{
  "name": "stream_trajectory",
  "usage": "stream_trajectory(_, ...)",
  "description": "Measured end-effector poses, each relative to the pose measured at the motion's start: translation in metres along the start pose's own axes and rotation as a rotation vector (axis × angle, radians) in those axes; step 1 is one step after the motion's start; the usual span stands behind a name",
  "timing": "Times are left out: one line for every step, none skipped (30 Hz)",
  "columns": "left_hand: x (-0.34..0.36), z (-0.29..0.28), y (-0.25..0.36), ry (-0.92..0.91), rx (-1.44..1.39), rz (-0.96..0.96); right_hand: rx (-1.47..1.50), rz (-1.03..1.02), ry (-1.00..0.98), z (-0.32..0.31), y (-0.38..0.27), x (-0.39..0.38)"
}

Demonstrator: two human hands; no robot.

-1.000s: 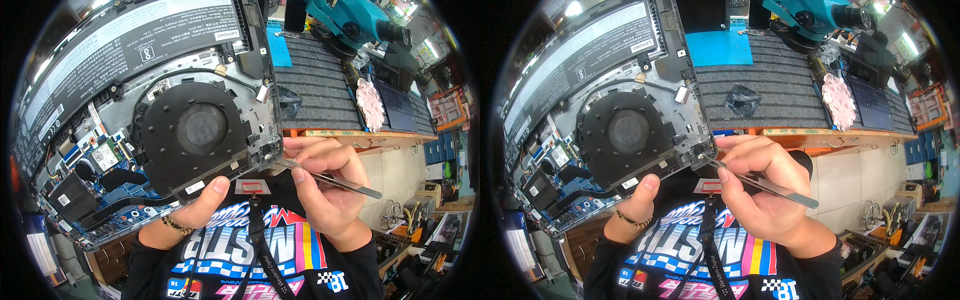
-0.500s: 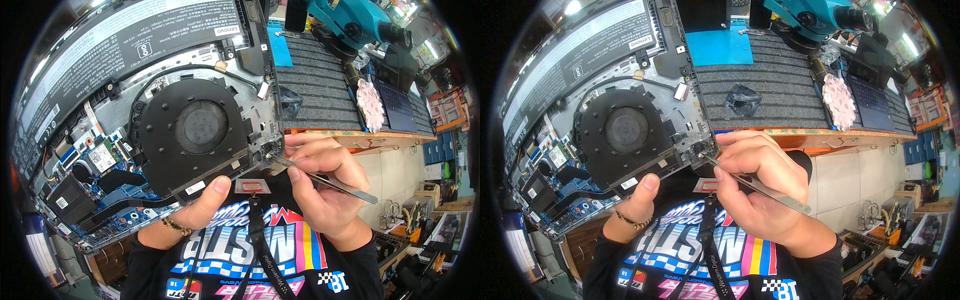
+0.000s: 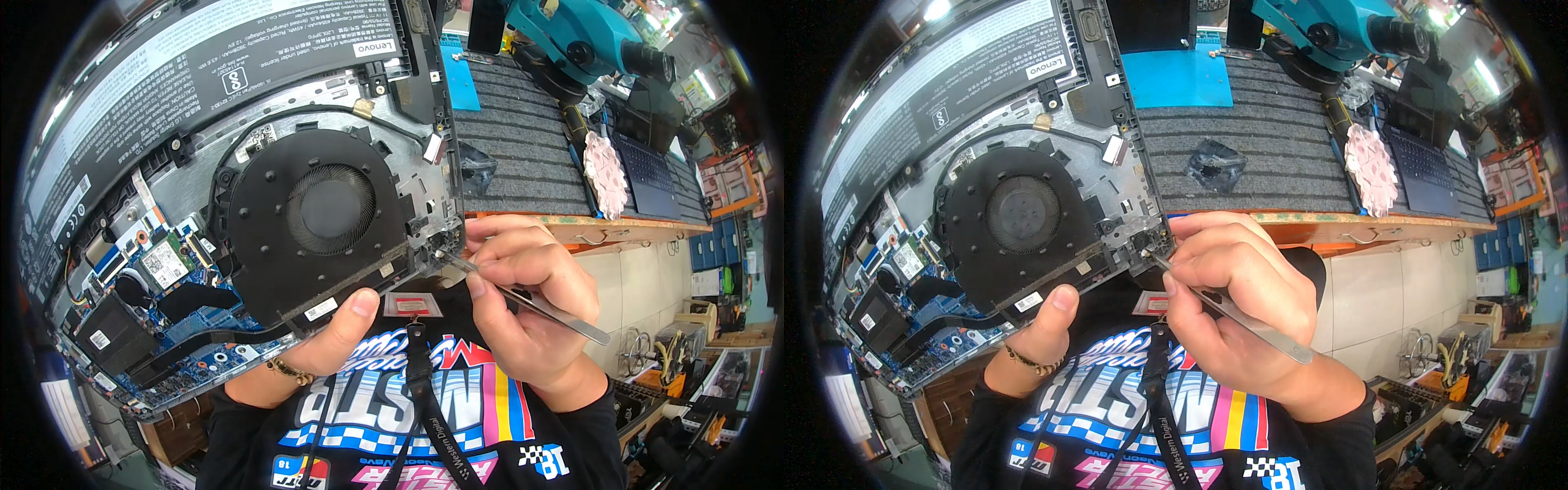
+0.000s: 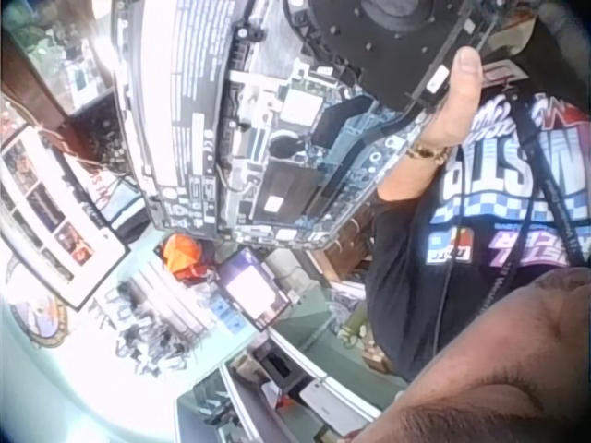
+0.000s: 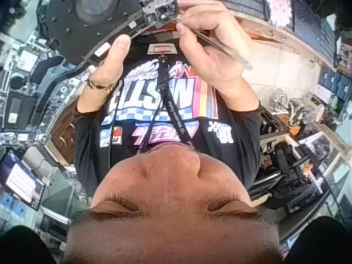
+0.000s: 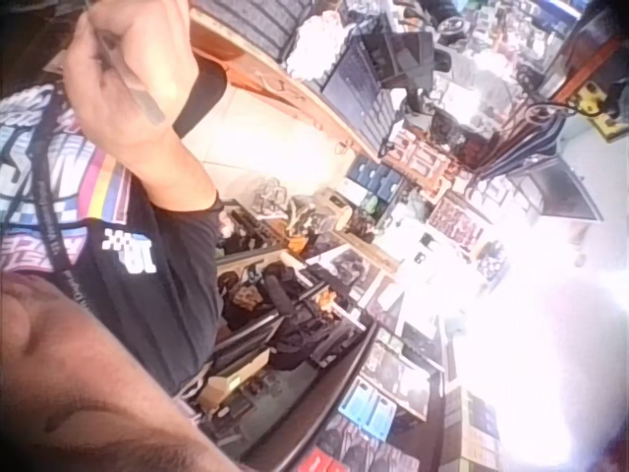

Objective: The person uses tweezers and a small tool to manipulate components on a circuit board and around the fan area of an open laptop, then picks up the laptop to work on the side hinge.

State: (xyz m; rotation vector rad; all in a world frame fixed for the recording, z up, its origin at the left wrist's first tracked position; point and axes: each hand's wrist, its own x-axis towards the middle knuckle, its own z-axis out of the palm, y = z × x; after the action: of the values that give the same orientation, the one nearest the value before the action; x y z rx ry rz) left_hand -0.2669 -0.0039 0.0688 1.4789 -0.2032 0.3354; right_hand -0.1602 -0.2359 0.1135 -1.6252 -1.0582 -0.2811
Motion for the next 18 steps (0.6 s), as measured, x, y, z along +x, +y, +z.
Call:
stream_trajectory(-0.0004, -0.0004, 0.0002, 0.003, -0.001, -0.001, -0.016, -0.017, -0.008, 0.0, 0.0001, 0.0008)
stream_trajectory(0.0003, -0.0006, -0.0005, 0.007, -0.001, 0.001, -0.018, -0.017, -0.007, 0.0006, 0.0006, 0.0016)
stream_trajectory(0.0001, -0.0003, -0.0003, 0.009, -0.003, 0.0, -0.037, -0.033, 0.017, 0.002, 0.0012, 0.0026)
stream_trajectory(0.0002, -0.0004, -0.0012, 0.01, -0.006, -0.001, -0.047, -0.041, 0.029, 0.0023, 0.0011, 0.0025)
stream_trajectory(0.0003, 0.0, -0.0001, 0.016, -0.008, -0.001, -0.054, -0.05, 0.041, 0.0027, 0.0007, 0.0028)
stream_trajectory(0.0005, 0.0, 0.0, 0.02, -0.01, 0.001, -0.047, -0.033, 0.027, 0.0026, -0.0006, 0.002)
stream_trajectory(0.0006, -0.0007, 0.0005, 0.021, -0.009, -0.002, -0.039, -0.017, 0.012, 0.0026, -0.0014, 0.0018)
stream_trajectory(0.0, -0.0002, 0.0006, 0.023, -0.011, -0.002, -0.04, -0.018, 0.012, 0.0026, -0.0016, 0.0023)
stream_trajectory(-0.0006, -0.0006, 0.001, 0.026, -0.012, -0.004, -0.042, -0.023, 0.017, 0.0028, -0.0015, 0.0028)
stream_trajectory(-0.0008, -0.0004, 0.0019, 0.029, -0.015, -0.002, -0.043, -0.029, 0.022, 0.003, -0.0014, 0.0031)
stream_trajectory(-0.0006, -0.0005, 0.0015, 0.03, -0.015, -0.002, -0.045, -0.031, 0.022, 0.0034, -0.001, 0.0025)
stream_trajectory(-0.0005, -0.0006, 0.001, 0.031, -0.016, -0.002, -0.037, -0.007, 0.03, 0.0038, -0.0007, 0.0011)
stream_trajectory(-0.0012, -0.0003, 0.0004, 0.033, -0.018, -0.001, -0.029, 0.017, 0.039, 0.004, -0.0001, 0.0003)
stream_trajectory(-0.001, -0.0003, 0.0005, 0.036, -0.019, -0.002, -0.028, 0.016, 0.039, 0.0039, 0.0009, 0.0001)
stream_trajectory(-0.0012, -0.0001, 0.0009, 0.039, -0.021, -0.001, -0.006, 0.015, 0.031, 0.0033, 0.0021, 0.0)
stream_trajectory(-0.0016, 0.0, 0.0014, 0.042, -0.021, -0.003, 0.015, 0.014, 0.024, 0.0032, 0.0031, -0.0003)
stream_trajectory(-0.0013, -0.0001, 0.0015, 0.044, -0.022, -0.003, 0.014, 0.014, 0.024, 0.0049, 0.0037, -0.0009)
stream_trajectory(-0.0014, 0.0004, 0.0018, 0.044, -0.023, -0.003, 0.054, 0.018, 0.088, 0.0078, 0.0041, -0.0012)
